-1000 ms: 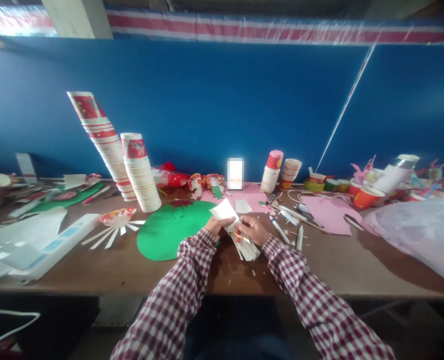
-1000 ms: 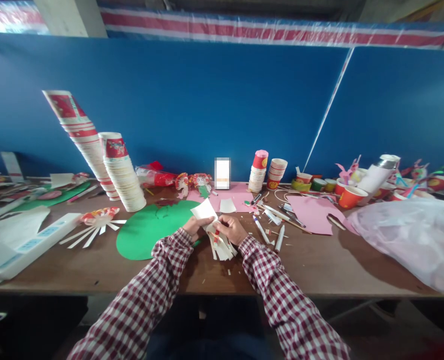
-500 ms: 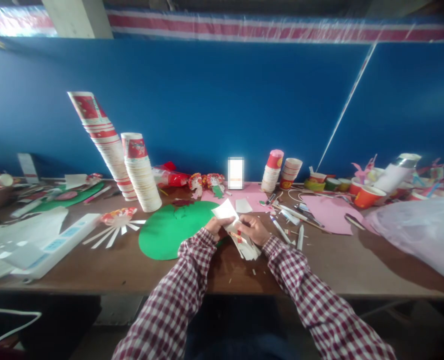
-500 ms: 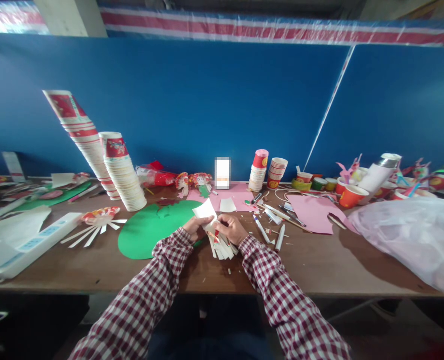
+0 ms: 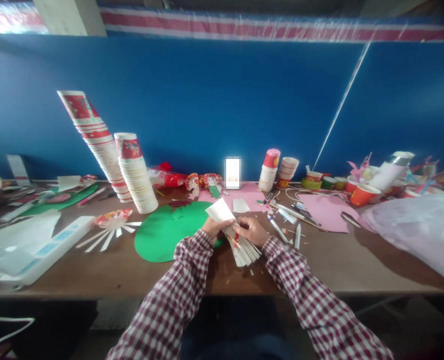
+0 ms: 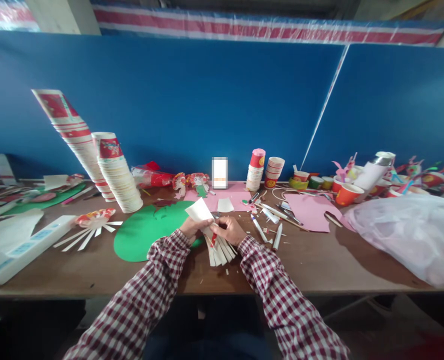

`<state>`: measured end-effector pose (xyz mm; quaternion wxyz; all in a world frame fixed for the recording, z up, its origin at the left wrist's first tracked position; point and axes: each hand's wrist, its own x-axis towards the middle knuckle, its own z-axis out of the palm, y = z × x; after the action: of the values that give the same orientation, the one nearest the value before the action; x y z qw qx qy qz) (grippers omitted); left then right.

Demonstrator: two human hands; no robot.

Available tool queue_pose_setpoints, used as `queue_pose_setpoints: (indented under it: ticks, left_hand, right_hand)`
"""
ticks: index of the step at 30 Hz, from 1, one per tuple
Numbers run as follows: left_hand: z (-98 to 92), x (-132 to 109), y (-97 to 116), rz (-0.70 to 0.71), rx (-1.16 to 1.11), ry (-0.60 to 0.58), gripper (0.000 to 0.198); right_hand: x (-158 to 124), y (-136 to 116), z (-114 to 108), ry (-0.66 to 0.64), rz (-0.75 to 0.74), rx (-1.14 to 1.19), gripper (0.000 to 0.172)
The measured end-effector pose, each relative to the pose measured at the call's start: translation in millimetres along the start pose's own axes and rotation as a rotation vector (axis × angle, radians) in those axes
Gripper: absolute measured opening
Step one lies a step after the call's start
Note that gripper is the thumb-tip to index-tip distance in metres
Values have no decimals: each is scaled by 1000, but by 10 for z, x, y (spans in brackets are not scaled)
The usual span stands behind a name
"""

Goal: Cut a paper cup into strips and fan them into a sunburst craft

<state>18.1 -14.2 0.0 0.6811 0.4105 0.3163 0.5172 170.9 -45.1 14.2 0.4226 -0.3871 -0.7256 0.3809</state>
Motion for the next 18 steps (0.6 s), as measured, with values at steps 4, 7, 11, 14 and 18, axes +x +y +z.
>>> queue_pose_setpoints:
  ticks: [4, 7, 11, 14, 18]
  left_hand:
    - [-17, 27, -35, 42, 57, 63, 37]
    - [-14, 41, -55, 90, 83, 107, 38]
    - [-1, 59, -76, 120, 102, 151, 40]
    - [4, 70, -97, 102, 78, 176, 41]
    - [4, 74, -117, 77, 41, 177, 42]
  right_hand:
    - [4, 40, -6, 15, 18, -28, 28]
    - [8, 29, -3, 30, -6, -66, 31]
    - [8, 9, 19, 55, -37, -131, 33]
    - [2, 9, 35, 76, -44, -155, 32]
    - [-1, 12, 45, 101, -68, -173, 28]
